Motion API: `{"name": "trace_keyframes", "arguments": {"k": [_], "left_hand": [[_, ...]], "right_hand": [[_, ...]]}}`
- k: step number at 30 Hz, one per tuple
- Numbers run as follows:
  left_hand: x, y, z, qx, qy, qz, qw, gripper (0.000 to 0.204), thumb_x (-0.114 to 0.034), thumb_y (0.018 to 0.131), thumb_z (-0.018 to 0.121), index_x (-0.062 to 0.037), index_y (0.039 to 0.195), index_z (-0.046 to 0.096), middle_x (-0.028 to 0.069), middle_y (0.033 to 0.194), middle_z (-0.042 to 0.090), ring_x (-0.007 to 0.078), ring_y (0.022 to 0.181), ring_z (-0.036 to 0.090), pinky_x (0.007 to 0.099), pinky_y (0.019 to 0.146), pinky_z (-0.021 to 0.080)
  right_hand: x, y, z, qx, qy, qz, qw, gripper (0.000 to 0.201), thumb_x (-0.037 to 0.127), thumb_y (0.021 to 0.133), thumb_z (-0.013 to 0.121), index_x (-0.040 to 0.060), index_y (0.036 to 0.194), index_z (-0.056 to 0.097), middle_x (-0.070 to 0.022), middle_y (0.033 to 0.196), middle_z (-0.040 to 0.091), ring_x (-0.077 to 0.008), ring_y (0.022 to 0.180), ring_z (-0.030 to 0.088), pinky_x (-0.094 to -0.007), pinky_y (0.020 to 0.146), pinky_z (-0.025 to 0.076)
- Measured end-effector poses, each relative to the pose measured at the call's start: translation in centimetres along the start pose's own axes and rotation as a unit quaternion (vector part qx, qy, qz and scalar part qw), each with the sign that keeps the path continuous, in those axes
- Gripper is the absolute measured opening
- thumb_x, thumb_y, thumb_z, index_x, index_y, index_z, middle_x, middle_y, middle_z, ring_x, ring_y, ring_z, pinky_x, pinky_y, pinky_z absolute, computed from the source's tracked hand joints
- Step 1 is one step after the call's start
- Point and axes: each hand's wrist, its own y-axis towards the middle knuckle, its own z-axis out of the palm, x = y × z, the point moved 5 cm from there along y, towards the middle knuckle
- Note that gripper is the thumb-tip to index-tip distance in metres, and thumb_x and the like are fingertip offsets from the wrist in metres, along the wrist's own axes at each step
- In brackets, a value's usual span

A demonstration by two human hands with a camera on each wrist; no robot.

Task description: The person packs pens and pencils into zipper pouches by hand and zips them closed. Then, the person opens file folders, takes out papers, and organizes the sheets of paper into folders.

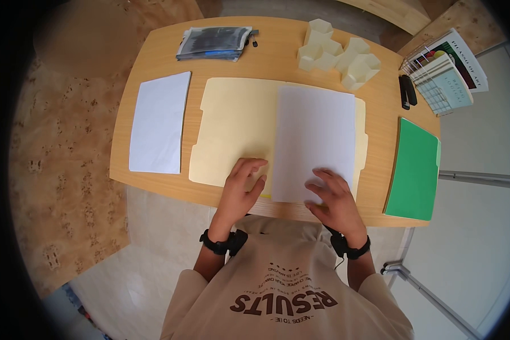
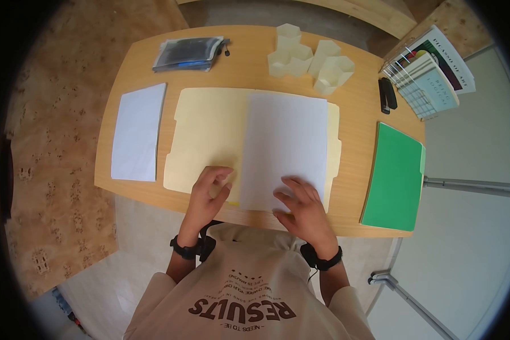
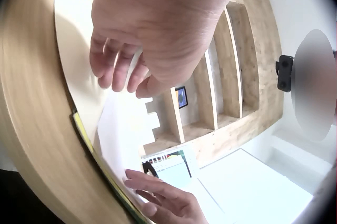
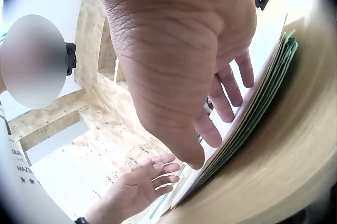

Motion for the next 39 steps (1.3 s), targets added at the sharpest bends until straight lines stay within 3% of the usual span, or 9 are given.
{"name": "trace_keyframes", "arguments": {"k": [4, 9, 12, 22, 25, 27, 30, 39], "left_hand": [[0.4, 0.0, 0.5, 0.004, 0.031, -0.001, 0.999, 0.036, 0.0, 0.088, 0.074, -0.0071, 0.122, 0.066, 0.0115, 0.117, 0.062, 0.0283, 0.108, 0.06, 0.0371, 0.095, 0.051], [1.0, 0.0, 0.9, 0.02, 0.051, 0.006, 0.998, 0.047, -0.007, 0.085, 0.081, -0.0107, 0.129, 0.063, 0.0131, 0.129, 0.055, 0.0328, 0.124, 0.054, 0.0416, 0.105, 0.047], [1.3, 0.3, 1.3, 0.027, 0.069, -0.019, 0.997, 0.053, -0.01, 0.084, 0.082, -0.0122, 0.132, 0.061, 0.0134, 0.132, 0.053, 0.0337, 0.126, 0.052, 0.0417, 0.106, 0.046], [1.7, 0.4, 1.7, 0.031, 0.1, -0.006, 0.995, 0.058, -0.01, 0.081, 0.084, -0.0126, 0.134, 0.06, 0.0147, 0.125, 0.051, 0.0359, 0.124, 0.05, 0.0426, 0.107, 0.044], [1.7, 0.5, 1.7, 0.035, 0.114, 0.024, 0.993, 0.064, -0.009, 0.078, 0.085, -0.0135, 0.137, 0.06, 0.0148, 0.125, 0.051, 0.0364, 0.123, 0.049, 0.0435, 0.107, 0.043], [1.4, 0.8, 1.6, 0.053, 0.114, 0.004, 0.992, 0.072, -0.012, 0.076, 0.086, -0.0153, 0.142, 0.059, 0.0143, 0.121, 0.051, 0.0348, 0.119, 0.049, 0.0425, 0.106, 0.042], [1.6, 0.9, 1.7, 0.079, 0.156, 0.051, 0.983, 0.076, -0.019, 0.076, 0.087, -0.0177, 0.147, 0.059, 0.0127, 0.113, 0.05, 0.031, 0.112, 0.049, 0.0398, 0.103, 0.043], [3.4, 0.4, 2.0, 0.051, 0.155, 0.112, 0.98, 0.071, -0.027, 0.075, 0.087, -0.0196, 0.142, 0.064, 0.0124, 0.116, 0.053, 0.0311, 0.114, 0.051, 0.0403, 0.102, 0.043]], "right_hand": [[0.1, 0.0, 0.3, -0.011, -0.009, 0.009, 1.0, 0.04, 0.012, 0.081, 0.081, 0.0072, 0.119, 0.071, -0.0136, 0.144, 0.054, -0.0365, 0.136, 0.049, -0.0491, 0.111, 0.043], [0.0, -0.2, 1.1, -0.043, -0.043, 0.023, 0.998, 0.044, 0.013, 0.081, 0.081, 0.0077, 0.123, 0.069, -0.0146, 0.145, 0.052, -0.038, 0.136, 0.049, -0.049, 0.111, 0.043], [0.1, 0.0, 0.9, -0.047, -0.054, 0.027, 0.997, 0.045, 0.013, 0.079, 0.082, 0.0106, 0.123, 0.071, -0.0129, 0.146, 0.054, -0.0378, 0.135, 0.051, -0.0472, 0.111, 0.045], [0.1, -0.2, 0.7, -0.054, -0.06, 0.023, 0.996, 0.046, 0.012, 0.079, 0.082, 0.0104, 0.124, 0.07, -0.0136, 0.145, 0.055, -0.0386, 0.134, 0.052, -0.0475, 0.11, 0.045], [0.2, -0.4, 0.6, -0.057, -0.055, 0.015, 0.997, 0.044, 0.014, 0.083, 0.078, 0.0087, 0.125, 0.067, -0.0158, 0.143, 0.054, -0.0397, 0.134, 0.05, -0.0498, 0.11, 0.043], [0.1, -0.4, 0.5, -0.051, -0.047, 0.007, 0.998, 0.044, 0.015, 0.082, 0.078, 0.0086, 0.125, 0.067, -0.016, 0.141, 0.056, -0.039, 0.133, 0.051, -0.0498, 0.11, 0.043], [0.5, -0.6, 0.2, -0.054, -0.054, -0.003, 0.997, 0.044, 0.017, 0.083, 0.078, 0.0086, 0.124, 0.067, -0.0159, 0.139, 0.056, -0.0384, 0.132, 0.052, -0.0494, 0.109, 0.044], [0.3, -1.6, 0.8, -0.095, -0.063, -0.033, 0.993, 0.044, 0.023, 0.082, 0.079, 0.013, 0.123, 0.067, -0.0125, 0.136, 0.058, -0.0338, 0.129, 0.055, -0.0474, 0.107, 0.045]]}}
